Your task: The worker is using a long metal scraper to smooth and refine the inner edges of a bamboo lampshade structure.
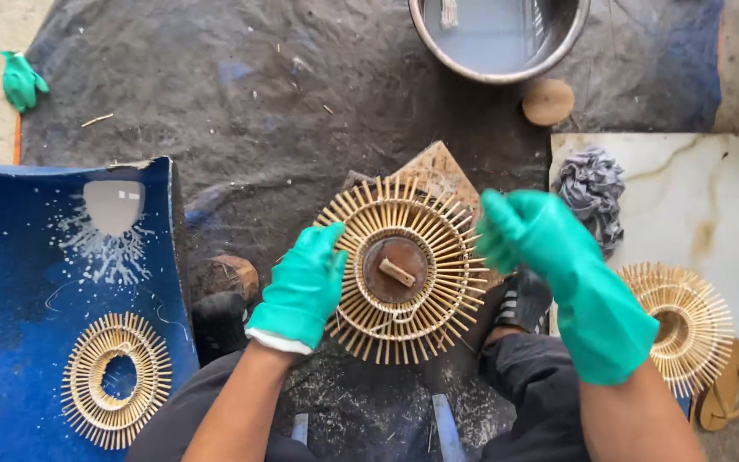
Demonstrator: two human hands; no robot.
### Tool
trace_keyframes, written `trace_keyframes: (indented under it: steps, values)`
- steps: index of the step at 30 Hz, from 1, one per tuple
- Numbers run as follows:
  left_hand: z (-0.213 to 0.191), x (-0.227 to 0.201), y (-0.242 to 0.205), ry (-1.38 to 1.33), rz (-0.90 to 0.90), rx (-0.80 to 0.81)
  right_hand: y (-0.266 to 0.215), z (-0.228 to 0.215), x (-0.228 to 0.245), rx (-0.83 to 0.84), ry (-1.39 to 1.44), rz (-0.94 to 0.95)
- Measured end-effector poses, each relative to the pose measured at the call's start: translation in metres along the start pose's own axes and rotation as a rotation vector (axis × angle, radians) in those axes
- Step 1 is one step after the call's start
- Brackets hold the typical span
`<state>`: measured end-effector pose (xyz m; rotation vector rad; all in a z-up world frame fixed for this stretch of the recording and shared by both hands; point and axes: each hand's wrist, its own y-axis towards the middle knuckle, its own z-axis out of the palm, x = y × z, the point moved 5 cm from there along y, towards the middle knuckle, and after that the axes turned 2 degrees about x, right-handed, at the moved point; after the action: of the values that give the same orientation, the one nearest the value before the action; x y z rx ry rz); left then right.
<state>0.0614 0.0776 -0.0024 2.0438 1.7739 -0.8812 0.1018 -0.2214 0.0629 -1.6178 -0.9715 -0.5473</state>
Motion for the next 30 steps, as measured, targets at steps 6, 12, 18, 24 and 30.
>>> trace_keyframes:
  steps: [6, 12, 18, 24, 30]
  values:
    - [0.024, -0.018, 0.009, 0.030, 0.071, 0.034, -0.022, 0.057, -0.042, 0.489, -0.384, 0.572]
    - [0.043, -0.004, -0.005, 0.106, 0.104, 0.087, -0.018, 0.087, -0.057, 0.402, -0.318, 0.559]
    - [0.029, -0.009, -0.011, 0.035, 0.089, 0.112, -0.011, 0.068, -0.048, 0.177, -0.421, 0.406]
    - [0.025, -0.020, -0.009, 0.000, 0.000, 0.086, -0.003, 0.074, -0.060, 0.316, -0.457, 0.408]
    - [0.026, -0.014, -0.011, 0.003, -0.014, 0.239, 0.016, 0.083, -0.079, 0.078, -0.761, 0.100]
